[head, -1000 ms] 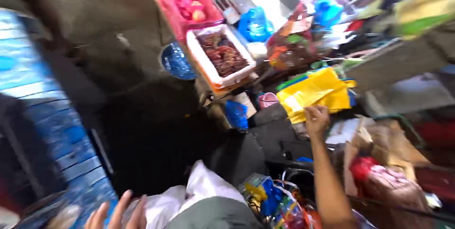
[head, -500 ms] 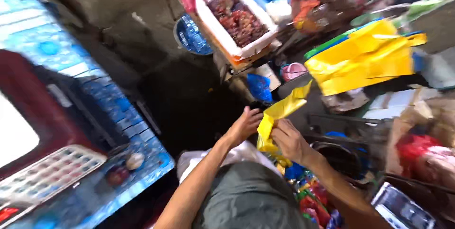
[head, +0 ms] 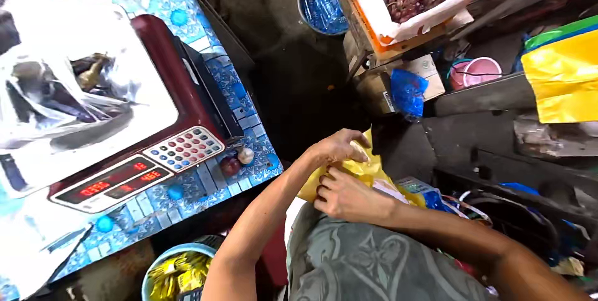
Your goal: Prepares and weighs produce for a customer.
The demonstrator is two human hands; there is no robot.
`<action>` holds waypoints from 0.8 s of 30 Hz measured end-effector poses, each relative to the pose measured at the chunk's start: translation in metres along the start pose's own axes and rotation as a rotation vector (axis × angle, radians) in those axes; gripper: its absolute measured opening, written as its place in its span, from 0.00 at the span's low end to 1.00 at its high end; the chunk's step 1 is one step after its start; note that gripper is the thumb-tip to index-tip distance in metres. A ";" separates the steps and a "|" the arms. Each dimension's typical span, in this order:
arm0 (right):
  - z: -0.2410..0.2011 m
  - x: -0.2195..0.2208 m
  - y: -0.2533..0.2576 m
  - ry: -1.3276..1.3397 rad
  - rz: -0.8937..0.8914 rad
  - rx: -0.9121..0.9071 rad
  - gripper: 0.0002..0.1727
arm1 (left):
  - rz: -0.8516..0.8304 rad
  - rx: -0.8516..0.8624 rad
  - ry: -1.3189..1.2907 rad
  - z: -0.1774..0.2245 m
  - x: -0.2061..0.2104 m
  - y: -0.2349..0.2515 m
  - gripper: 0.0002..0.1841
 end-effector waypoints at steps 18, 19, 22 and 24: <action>0.128 -0.105 -0.001 0.723 0.476 0.368 0.25 | 0.899 1.217 0.441 0.052 -0.053 -0.120 0.20; 0.133 -0.108 -0.006 0.675 0.465 0.344 0.22 | 0.962 1.246 0.454 0.055 -0.054 -0.120 0.19; 0.152 -0.116 -0.035 0.705 0.608 0.424 0.13 | 1.097 1.249 0.403 0.062 -0.056 -0.124 0.18; 0.143 -0.124 -0.050 0.916 0.877 0.600 0.10 | 1.137 1.204 0.405 0.057 -0.052 -0.124 0.19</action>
Point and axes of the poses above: each hand's wrist, its own y-axis towards the middle knuckle, its own x-axis out of the palm, z = x × y, the point moved 3 cm from there along y, towards the middle knuckle, and after that the axes turned 14 degrees about z, right-handed, at the moved point
